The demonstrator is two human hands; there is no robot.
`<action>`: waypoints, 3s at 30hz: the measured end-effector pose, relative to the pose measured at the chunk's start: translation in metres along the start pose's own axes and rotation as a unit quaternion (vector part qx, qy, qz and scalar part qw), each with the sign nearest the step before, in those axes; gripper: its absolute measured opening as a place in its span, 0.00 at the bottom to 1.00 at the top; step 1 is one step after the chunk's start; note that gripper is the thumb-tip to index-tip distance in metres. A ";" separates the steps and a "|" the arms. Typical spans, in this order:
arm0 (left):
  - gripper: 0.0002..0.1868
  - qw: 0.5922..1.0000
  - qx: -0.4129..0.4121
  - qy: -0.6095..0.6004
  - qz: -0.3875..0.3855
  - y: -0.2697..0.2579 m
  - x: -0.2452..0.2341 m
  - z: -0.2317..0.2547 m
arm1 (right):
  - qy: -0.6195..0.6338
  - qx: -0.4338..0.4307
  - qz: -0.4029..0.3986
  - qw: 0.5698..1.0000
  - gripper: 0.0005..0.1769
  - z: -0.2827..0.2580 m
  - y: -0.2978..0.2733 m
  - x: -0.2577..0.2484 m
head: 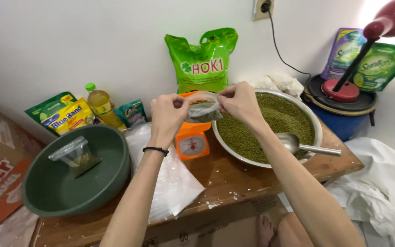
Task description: Scooping green beans from a large bowl into small plastic bags and weighing them on a scale.
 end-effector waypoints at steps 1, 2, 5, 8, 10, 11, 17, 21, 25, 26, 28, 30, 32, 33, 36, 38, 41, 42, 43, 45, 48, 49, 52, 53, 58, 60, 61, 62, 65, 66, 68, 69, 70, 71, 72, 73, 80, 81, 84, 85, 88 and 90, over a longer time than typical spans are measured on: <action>0.08 1.000 -0.002 0.002 0.002 0.001 -0.004 -0.003 | 0.001 -0.002 -0.003 1.000 0.14 -0.001 0.003 0.005; 0.08 1.000 -0.014 0.008 0.003 0.001 -0.007 -0.007 | -0.003 -0.010 -0.003 1.000 0.13 -0.002 0.006 0.010; 0.08 0.999 -0.034 0.009 0.008 0.006 -0.013 -0.022 | 0.014 -0.019 -0.012 1.000 0.13 -0.002 0.017 0.025; 0.09 0.999 -0.046 0.007 0.009 0.005 -0.014 -0.037 | 0.022 -0.020 -0.023 0.999 0.14 -0.002 0.019 0.037; 0.09 0.999 -0.049 0.012 0.009 0.002 -0.016 -0.045 | 0.009 -0.025 -0.025 0.999 0.14 0.005 0.022 0.048; 0.10 0.998 -0.052 0.014 0.008 0.002 -0.016 -0.048 | 0.001 -0.028 -0.020 0.999 0.13 0.011 0.027 0.055; 0.10 0.997 -0.075 0.016 -0.005 -0.002 -0.012 -0.064 | -0.027 -0.018 -0.014 0.999 0.12 0.044 0.041 0.082; 0.10 0.995 -0.097 0.004 -0.016 -0.010 -0.011 -0.063 | -0.040 -0.015 -0.019 0.999 0.12 0.059 0.048 0.087; 0.10 0.995 -0.100 0.018 -0.016 -0.010 0.002 -0.081 | -0.066 -0.007 -0.016 0.998 0.14 0.047 0.036 0.083; 0.10 0.994 -0.104 0.005 -0.015 -0.010 0.003 -0.083 | -0.076 0.002 -0.024 0.997 0.13 0.050 0.036 0.084; 0.10 0.994 -0.109 -0.010 -0.013 -0.011 0.005 -0.084 | -0.086 0.012 -0.032 0.996 0.13 0.054 0.036 0.085; 0.11 0.993 -0.114 0.004 -0.020 -0.012 0.006 -0.084 | -0.083 0.033 -0.036 0.995 0.14 0.057 0.034 0.087; 0.12 0.994 -0.105 0.001 -0.022 -0.012 0.007 -0.088 | -0.089 0.035 -0.035 0.995 0.14 0.060 0.034 0.087; 0.12 0.995 -0.094 -0.003 -0.020 -0.011 0.008 -0.088 | -0.096 0.033 -0.032 0.994 0.14 0.061 0.035 0.086; 0.13 0.996 -0.088 -0.004 -0.028 -0.018 0.006 -0.083 | -0.094 0.015 -0.037 0.995 0.16 0.063 0.034 0.089; 0.17 0.996 -0.090 -0.010 -0.017 -0.023 -0.004 -0.077 | -0.099 0.009 -0.040 0.994 0.18 0.051 0.020 0.081; 0.20 0.994 -0.101 -0.031 0.010 -0.031 -0.022 -0.062 | -0.095 0.000 -0.025 0.995 0.21 0.052 0.010 0.069; 0.20 0.992 -0.113 -0.045 0.027 -0.034 -0.030 -0.057 | -0.085 -0.004 -0.012 0.996 0.23 0.054 0.007 0.066; 0.20 0.992 -0.111 -0.044 0.028 -0.037 -0.033 -0.058 | -0.083 -0.004 -0.011 0.996 0.23 0.054 0.004 0.061; 0.17 0.990 -0.139 -0.024 0.027 -0.045 -0.042 -0.060 | -0.097 0.030 -0.017 0.995 0.22 0.055 -0.006 0.051; 0.15 0.989 -0.146 -0.017 0.027 -0.058 -0.054 -0.058 | -0.085 0.049 -0.010 0.995 0.23 0.064 -0.011 0.036; 0.15 0.989 -0.144 -0.016 0.027 -0.061 -0.057 -0.053 | -0.083 0.047 -0.008 0.995 0.23 0.060 -0.017 0.032; 0.15 0.988 -0.153 -0.007 0.013 -0.073 -0.064 -0.041 | -0.075 0.054 -0.009 0.996 0.21 0.055 -0.035 0.020; 0.15 0.986 -0.168 0.000 0.011 -0.076 -0.065 -0.040 | -0.082 0.057 -0.010 0.995 0.21 0.053 -0.039 0.017; 0.15 0.984 -0.180 0.009 0.004 -0.093 -0.075 -0.019 | -0.081 0.054 -0.001 0.995 0.19 0.044 -0.056 0.004; 0.15 0.982 -0.187 0.010 0.000 -0.101 -0.082 -0.004 | -0.078 0.054 0.005 0.995 0.19 0.039 -0.061 -0.001; 0.15 0.983 -0.186 0.010 0.002 -0.103 -0.082 -0.004 | -0.078 0.052 0.006 0.996 0.19 0.039 -0.064 -0.003; 0.15 0.983 -0.184 0.013 0.003 -0.105 -0.081 -0.005 | -0.076 0.043 0.009 0.996 0.19 0.039 -0.067 -0.005; 0.15 0.983 -0.181 0.015 0.002 -0.115 -0.090 0.011 | -0.078 0.023 0.018 0.996 0.18 0.035 -0.076 -0.010; 0.16 0.984 -0.180 0.013 -0.001 -0.120 -0.093 0.020 | -0.083 0.013 0.025 0.996 0.18 0.035 -0.079 -0.012; 0.15 0.985 -0.171 0.014 -0.001 -0.129 -0.099 0.026 | -0.078 0.020 0.028 0.996 0.17 0.035 -0.086 -0.011; 0.15 0.987 -0.163 0.009 0.003 -0.130 -0.100 0.030 | -0.080 0.022 0.031 0.996 0.17 0.033 -0.085 -0.014; 0.15 0.987 -0.160 0.009 0.004 -0.130 -0.102 0.031 | -0.078 0.021 0.034 0.996 0.17 0.034 -0.086 -0.016; 0.15 0.987 -0.161 0.014 0.002 -0.135 -0.103 0.031 | -0.078 0.022 0.028 0.996 0.17 0.036 -0.090 -0.015; 0.15 0.987 -0.162 0.018 0.000 -0.140 -0.104 0.031 | -0.078 0.024 0.021 0.996 0.17 0.039 -0.094 -0.015; 0.15 0.987 -0.159 0.019 0.002 -0.141 -0.106 0.031 | -0.076 0.022 0.024 0.997 0.17 0.038 -0.096 -0.017; 0.13 0.984 -0.175 0.032 -0.003 -0.157 -0.109 0.030 | -0.079 0.031 0.018 0.996 0.17 0.042 -0.104 -0.019; 0.13 0.983 -0.179 0.040 -0.007 -0.159 -0.109 0.028 | -0.077 0.028 0.019 0.996 0.17 0.043 -0.106 -0.017; 0.13 0.982 -0.180 0.053 -0.018 -0.163 -0.110 0.027 | -0.071 0.032 0.017 0.997 0.20 0.045 -0.108 -0.019; 0.13 0.982 -0.180 0.053 -0.018 -0.162 -0.110 0.027 | -0.071 0.032 0.016 0.997 0.20 0.044 -0.108 -0.019; 0.13 0.983 -0.177 0.052 -0.019 -0.160 -0.110 0.025 | -0.070 0.029 0.018 0.997 0.20 0.044 -0.107 -0.016; 0.13 0.982 -0.180 0.053 -0.018 -0.157 -0.109 0.023 | -0.061 0.040 0.008 0.997 0.21 0.043 -0.106 -0.013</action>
Point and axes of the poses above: each hand's wrist, its own y-axis towards the middle knuckle, its own x-axis out of the palm, z = x × y, the point moved 1 cm from there along y, towards the middle knuckle, and after that the axes turned 8 degrees about -y, right-handed, at the moved point
